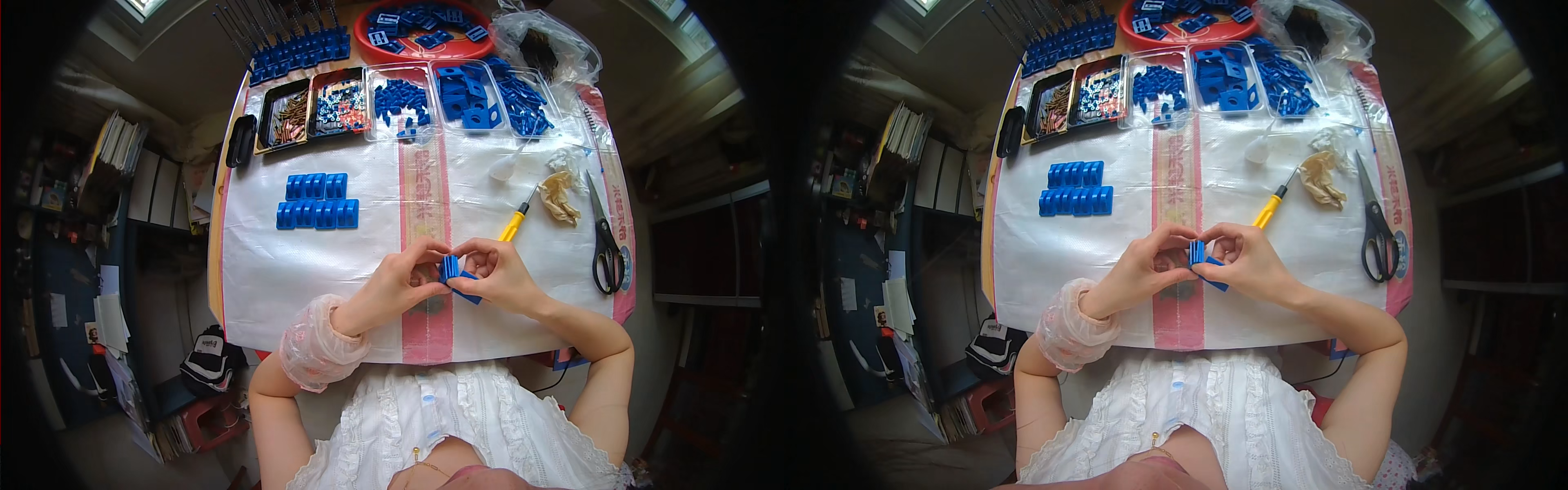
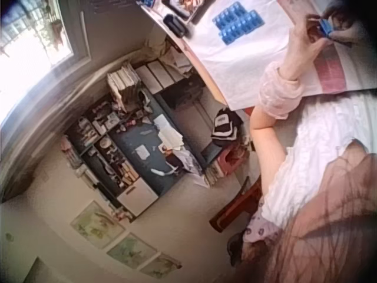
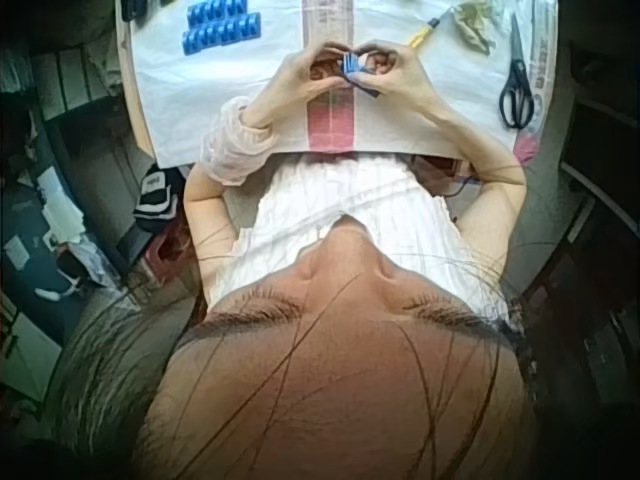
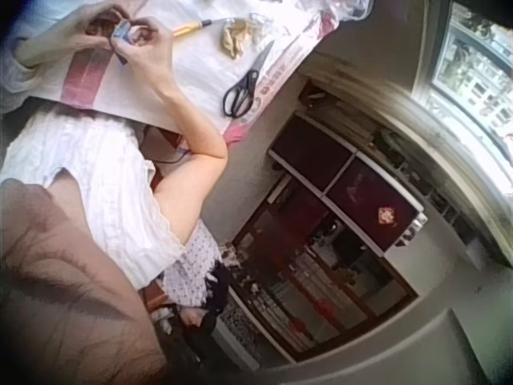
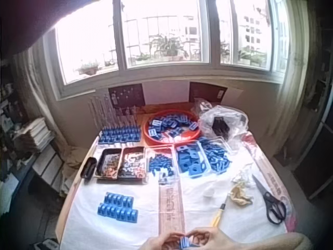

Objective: Manually assembling blue plastic housing components by snapping them together and organizing them on a workspace.

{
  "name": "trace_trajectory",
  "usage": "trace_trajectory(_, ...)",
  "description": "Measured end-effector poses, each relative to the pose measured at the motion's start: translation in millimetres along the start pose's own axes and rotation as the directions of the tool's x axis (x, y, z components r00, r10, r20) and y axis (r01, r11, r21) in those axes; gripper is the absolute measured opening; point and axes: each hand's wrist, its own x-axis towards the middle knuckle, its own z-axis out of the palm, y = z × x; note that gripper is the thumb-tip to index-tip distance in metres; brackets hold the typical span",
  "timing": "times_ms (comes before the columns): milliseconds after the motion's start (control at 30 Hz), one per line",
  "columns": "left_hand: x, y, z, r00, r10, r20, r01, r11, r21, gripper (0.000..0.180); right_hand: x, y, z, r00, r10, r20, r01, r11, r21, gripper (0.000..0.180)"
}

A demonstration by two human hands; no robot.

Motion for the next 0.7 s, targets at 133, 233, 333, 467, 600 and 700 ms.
trace_trajectory(133,0.9,-3.0,-2.8,0.999,0.019,0.027,-0.015,0.987,-0.159,0.054,0.0,-9.0,-3.4,0.998,0.061,0.011,-0.062,0.996,0.069,0.041)
trace_trajectory(233,1.8,-0.7,-10.9,0.997,-0.016,0.072,0.036,0.961,-0.275,0.057,-1.4,-20.1,-7.9,0.996,0.092,0.008,-0.093,0.989,0.115,0.04)
trace_trajectory(333,0.6,10.5,-13.9,0.996,-0.05,0.08,0.081,0.887,-0.454,0.058,-3.5,-26.0,-13.2,0.999,0.051,-0.008,-0.049,0.981,0.186,0.04)
trace_trajectory(467,-0.3,16.2,-14.5,0.984,-0.112,0.139,0.177,0.711,-0.68,0.057,-7.5,-23.7,-15.9,0.981,-0.158,-0.109,0.166,0.983,0.074,0.043)
trace_trajectory(600,0.2,7.9,-16.0,0.954,-0.123,0.272,0.284,0.656,-0.7,0.055,-11.2,-12.1,-11.0,0.886,-0.454,-0.096,0.418,0.871,-0.259,0.048)
trace_trajectory(700,-0.1,1.1,-9.6,0.948,-0.119,0.295,0.299,0.645,-0.703,0.053,-13.4,-8.4,-13.0,0.882,-0.471,-0.009,0.432,0.815,-0.386,0.052)
